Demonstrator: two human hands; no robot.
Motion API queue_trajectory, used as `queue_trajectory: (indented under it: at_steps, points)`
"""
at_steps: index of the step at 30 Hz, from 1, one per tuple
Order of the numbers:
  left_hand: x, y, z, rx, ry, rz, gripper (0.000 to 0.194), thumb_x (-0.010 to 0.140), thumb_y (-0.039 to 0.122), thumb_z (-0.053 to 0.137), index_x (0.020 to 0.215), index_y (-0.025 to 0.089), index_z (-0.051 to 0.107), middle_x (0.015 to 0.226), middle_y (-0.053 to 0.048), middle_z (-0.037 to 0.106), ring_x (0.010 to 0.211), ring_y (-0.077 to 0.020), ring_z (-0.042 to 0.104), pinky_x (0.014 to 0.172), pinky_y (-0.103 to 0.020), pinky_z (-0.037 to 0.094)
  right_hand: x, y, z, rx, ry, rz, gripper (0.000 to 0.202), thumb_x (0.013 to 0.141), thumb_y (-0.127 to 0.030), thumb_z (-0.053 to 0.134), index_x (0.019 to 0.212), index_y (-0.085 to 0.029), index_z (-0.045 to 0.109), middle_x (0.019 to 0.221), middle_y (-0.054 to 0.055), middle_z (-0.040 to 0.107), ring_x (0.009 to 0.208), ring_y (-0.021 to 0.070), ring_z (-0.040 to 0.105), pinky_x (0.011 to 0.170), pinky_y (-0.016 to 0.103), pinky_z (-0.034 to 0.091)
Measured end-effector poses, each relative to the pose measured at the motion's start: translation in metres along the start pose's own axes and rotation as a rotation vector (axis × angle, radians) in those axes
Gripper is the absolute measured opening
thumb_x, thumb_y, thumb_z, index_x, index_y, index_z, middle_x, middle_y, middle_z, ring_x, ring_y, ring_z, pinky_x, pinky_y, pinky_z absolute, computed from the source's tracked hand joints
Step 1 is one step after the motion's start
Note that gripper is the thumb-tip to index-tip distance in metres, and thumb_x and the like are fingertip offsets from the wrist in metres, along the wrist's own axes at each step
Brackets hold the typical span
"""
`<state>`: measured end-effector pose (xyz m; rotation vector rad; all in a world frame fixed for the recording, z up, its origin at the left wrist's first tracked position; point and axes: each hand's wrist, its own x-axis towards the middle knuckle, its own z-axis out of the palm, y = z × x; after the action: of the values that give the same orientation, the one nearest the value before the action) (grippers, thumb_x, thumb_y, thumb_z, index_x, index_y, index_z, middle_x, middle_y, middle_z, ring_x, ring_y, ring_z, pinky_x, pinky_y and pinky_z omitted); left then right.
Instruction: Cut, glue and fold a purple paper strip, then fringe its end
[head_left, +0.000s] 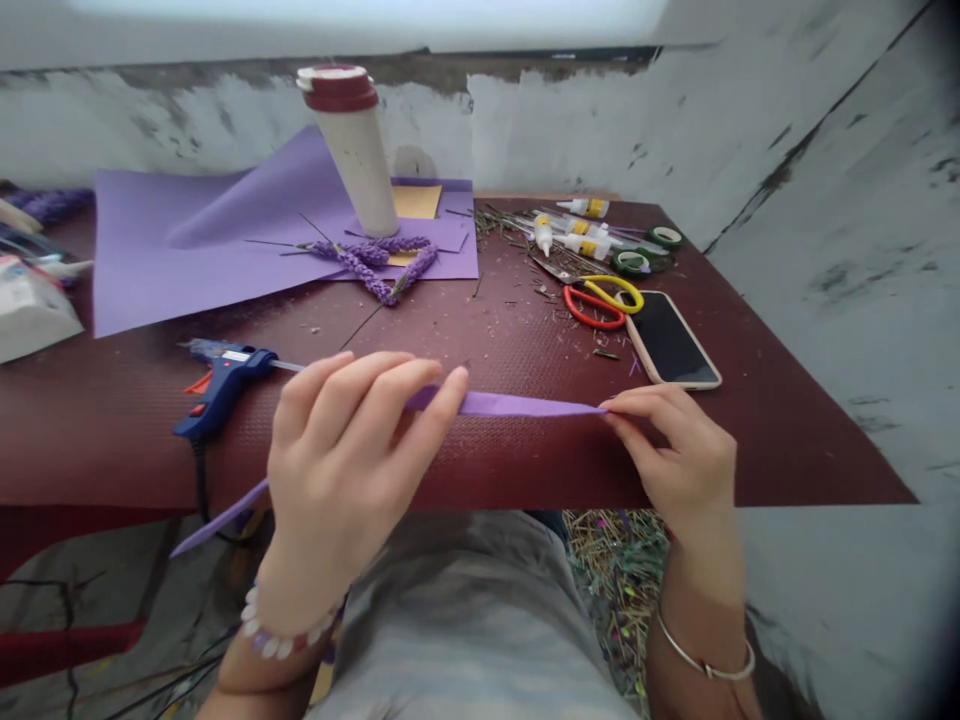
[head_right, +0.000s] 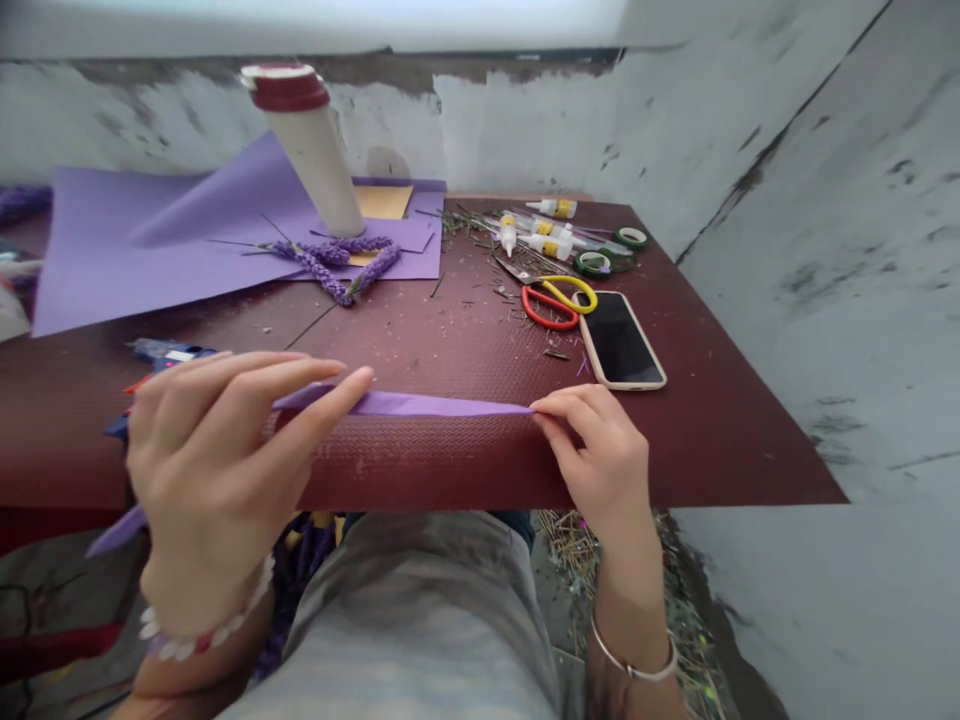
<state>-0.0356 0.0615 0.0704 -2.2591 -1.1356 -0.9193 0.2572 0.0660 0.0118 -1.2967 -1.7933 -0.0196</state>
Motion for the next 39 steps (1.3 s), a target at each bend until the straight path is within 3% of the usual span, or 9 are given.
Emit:
queue_trajectory:
  at_steps: [6, 10, 16, 20, 23, 26, 30, 34, 39]
  points:
    - [0.002, -0.027, 0.027, -0.031, -0.161, -0.168, 0.034, 0.098, 0.007, 0.051, 0.112, 0.026, 0.076, 0.110, -0.008, 0.077, 0.111, -0.0307, 0.068, 0.103, -0.049, 0.047, -0.004, 0.008, -0.002, -0.109, 0.024, 0.172, 0.006, 0.094, -0.019, 0.065, 0.095, -0.025, 0.067, 0.086, 0.001, 0.074, 0.075, 0.0197, 0.068, 0.072, 0.031, 0.052]
    - [-0.003, -0.019, 0.041, -0.014, -0.272, -0.161, 0.035, 0.096, 0.003, 0.048, 0.120, 0.014, 0.071, 0.113, -0.014, 0.076, 0.104, -0.0331, 0.069, 0.091, -0.047, 0.054, -0.006, 0.007, 0.002, -0.071, -0.063, 0.118, 0.005, 0.095, -0.020, 0.066, 0.094, -0.024, 0.069, 0.088, 0.002, 0.075, 0.079, 0.0200, 0.070, 0.074, 0.031, 0.053]
    - [0.005, 0.015, 0.052, -0.367, -0.235, 0.011, 0.040, 0.099, 0.034, 0.065, 0.131, 0.011, 0.061, 0.131, -0.016, 0.071, 0.121, -0.0293, 0.066, 0.103, -0.044, 0.053, -0.008, -0.011, 0.013, 0.020, -0.024, -0.083, 0.009, 0.093, -0.014, 0.072, 0.092, -0.023, 0.074, 0.081, 0.000, 0.078, 0.076, 0.0187, 0.070, 0.080, 0.034, 0.057]
    - [0.007, 0.022, 0.056, -0.449, -0.269, 0.069, 0.014, 0.101, 0.018, 0.061, 0.112, 0.015, 0.069, 0.104, -0.007, 0.078, 0.094, -0.0224, 0.071, 0.085, -0.035, 0.056, -0.011, -0.025, 0.020, 0.094, -0.020, -0.203, 0.014, 0.093, -0.010, 0.071, 0.091, -0.023, 0.074, 0.078, -0.002, 0.078, 0.070, 0.0160, 0.071, 0.092, 0.037, 0.059]
    - [0.002, 0.020, 0.058, -0.513, -0.266, 0.029, 0.013, 0.100, 0.010, 0.059, 0.097, 0.016, 0.071, 0.085, -0.002, 0.075, 0.075, -0.0178, 0.067, 0.069, -0.030, 0.051, -0.014, -0.030, 0.021, 0.176, -0.041, -0.094, 0.021, 0.093, -0.015, 0.073, 0.111, -0.027, 0.073, 0.087, -0.002, 0.081, 0.080, 0.0182, 0.075, 0.094, 0.038, 0.060]
    - [-0.004, 0.017, 0.058, -0.573, -0.217, 0.002, 0.011, 0.098, 0.009, 0.062, 0.097, 0.015, 0.071, 0.084, -0.001, 0.074, 0.074, -0.0158, 0.065, 0.069, -0.028, 0.050, -0.015, -0.032, 0.020, 0.242, -0.116, 0.040, 0.047, 0.091, -0.027, 0.078, 0.135, -0.029, 0.065, 0.107, 0.002, 0.082, 0.096, 0.0224, 0.077, 0.092, 0.039, 0.061]
    - [-0.004, 0.017, 0.056, -0.584, -0.198, 0.005, 0.010, 0.099, 0.010, 0.062, 0.097, 0.015, 0.071, 0.084, -0.001, 0.074, 0.073, -0.0152, 0.064, 0.070, -0.028, 0.049, -0.012, -0.032, 0.019, 0.254, -0.128, -0.069, 0.017, 0.097, -0.021, 0.070, 0.110, -0.028, 0.077, 0.094, -0.001, 0.084, 0.077, 0.0178, 0.077, 0.092, 0.039, 0.060]
    - [-0.004, 0.016, 0.054, -0.558, -0.184, -0.023, 0.009, 0.100, 0.017, 0.064, 0.096, 0.014, 0.071, 0.083, -0.002, 0.074, 0.073, -0.0162, 0.066, 0.070, -0.029, 0.050, -0.011, -0.032, 0.019, 0.226, -0.090, -0.115, 0.015, 0.097, -0.015, 0.068, 0.101, -0.027, 0.077, 0.087, -0.003, 0.084, 0.067, 0.0148, 0.075, 0.095, 0.040, 0.055]
    - [-0.007, 0.012, 0.052, -0.545, -0.181, -0.040, 0.013, 0.100, 0.018, 0.063, 0.090, 0.016, 0.071, 0.079, -0.001, 0.074, 0.070, -0.0156, 0.064, 0.069, -0.029, 0.049, -0.012, -0.027, 0.017, 0.306, -0.176, 0.026, 0.022, 0.096, -0.029, 0.073, 0.117, -0.030, 0.076, 0.112, 0.001, 0.083, 0.100, 0.0218, 0.078, 0.108, 0.045, 0.049]
